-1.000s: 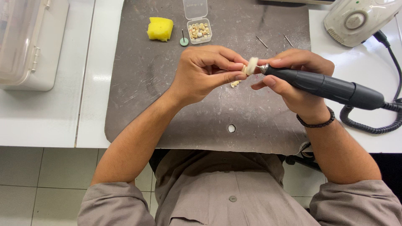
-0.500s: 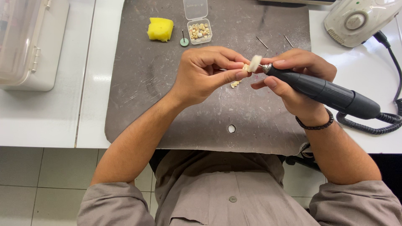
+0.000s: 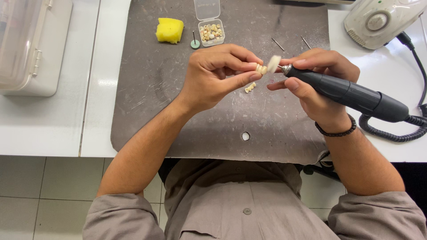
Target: The person uses a rotary tool with a buffing wheel to polish small dental prosthetic pieces at a workbench. They hold each piece against the spinning buff, reposition it to polish different surfaces, set finished pieces aside, and pick up new pieces from a small container to continue polishing.
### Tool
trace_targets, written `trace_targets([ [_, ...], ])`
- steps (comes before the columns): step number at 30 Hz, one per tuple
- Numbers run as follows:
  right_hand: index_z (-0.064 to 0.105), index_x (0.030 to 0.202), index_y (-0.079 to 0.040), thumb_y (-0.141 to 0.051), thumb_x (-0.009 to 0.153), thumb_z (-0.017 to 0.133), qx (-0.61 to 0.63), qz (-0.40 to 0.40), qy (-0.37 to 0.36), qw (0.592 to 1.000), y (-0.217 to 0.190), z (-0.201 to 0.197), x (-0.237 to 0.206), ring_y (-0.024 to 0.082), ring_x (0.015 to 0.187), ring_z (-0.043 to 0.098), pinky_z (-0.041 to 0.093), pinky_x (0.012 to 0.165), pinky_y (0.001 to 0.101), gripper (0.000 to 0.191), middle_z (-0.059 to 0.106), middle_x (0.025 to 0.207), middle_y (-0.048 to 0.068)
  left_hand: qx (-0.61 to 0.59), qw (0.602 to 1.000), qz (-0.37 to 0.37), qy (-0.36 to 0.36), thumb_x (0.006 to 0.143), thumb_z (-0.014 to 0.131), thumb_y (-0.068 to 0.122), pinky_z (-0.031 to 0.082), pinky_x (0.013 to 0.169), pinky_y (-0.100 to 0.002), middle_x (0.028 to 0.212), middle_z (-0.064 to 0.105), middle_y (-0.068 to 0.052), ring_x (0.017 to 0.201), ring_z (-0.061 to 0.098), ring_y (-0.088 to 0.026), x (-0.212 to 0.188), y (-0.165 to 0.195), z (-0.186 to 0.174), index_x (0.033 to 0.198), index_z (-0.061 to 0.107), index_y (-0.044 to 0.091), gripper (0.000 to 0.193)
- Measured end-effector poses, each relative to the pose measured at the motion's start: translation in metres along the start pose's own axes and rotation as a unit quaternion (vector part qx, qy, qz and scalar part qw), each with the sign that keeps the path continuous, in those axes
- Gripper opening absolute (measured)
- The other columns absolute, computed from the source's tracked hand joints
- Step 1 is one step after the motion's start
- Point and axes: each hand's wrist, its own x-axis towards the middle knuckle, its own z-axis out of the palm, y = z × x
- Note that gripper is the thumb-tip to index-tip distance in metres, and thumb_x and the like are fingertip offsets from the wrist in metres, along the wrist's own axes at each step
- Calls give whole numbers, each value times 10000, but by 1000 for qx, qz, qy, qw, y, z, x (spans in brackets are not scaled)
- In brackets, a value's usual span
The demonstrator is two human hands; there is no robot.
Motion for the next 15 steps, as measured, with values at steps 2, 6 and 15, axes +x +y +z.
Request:
trace_targets([
  [2,577,1204,19,18,1035,702,-6,-1,0,1000,0,1,0,263,1070,747,720,893,425,210,680,1168,200,9,1000,-4,1,1004,792,0,663,805,-204,1163,747,-111,960,751,-120,0,0,-1,1093,762,29,98],
  [6,582,1225,26,43,1044,712,-64,-8,-18,998,1,0,0,271,1042,760,719,868,391,224,691,1142,220,4,1000,-6,-4,1017,764,-14,679,830,-206,1186,742,-108,981,762,-117,2,1,-1,1119,755,31,111],
  [15,612,1204,21,40,1021,733,-68,0,-32,997,1,-2,-2,273,977,779,701,828,361,220,708,1107,219,17,1000,-23,5,984,767,-37,676,821,-219,1147,754,-117,978,764,-125,2,1,1,1087,765,21,117],
])
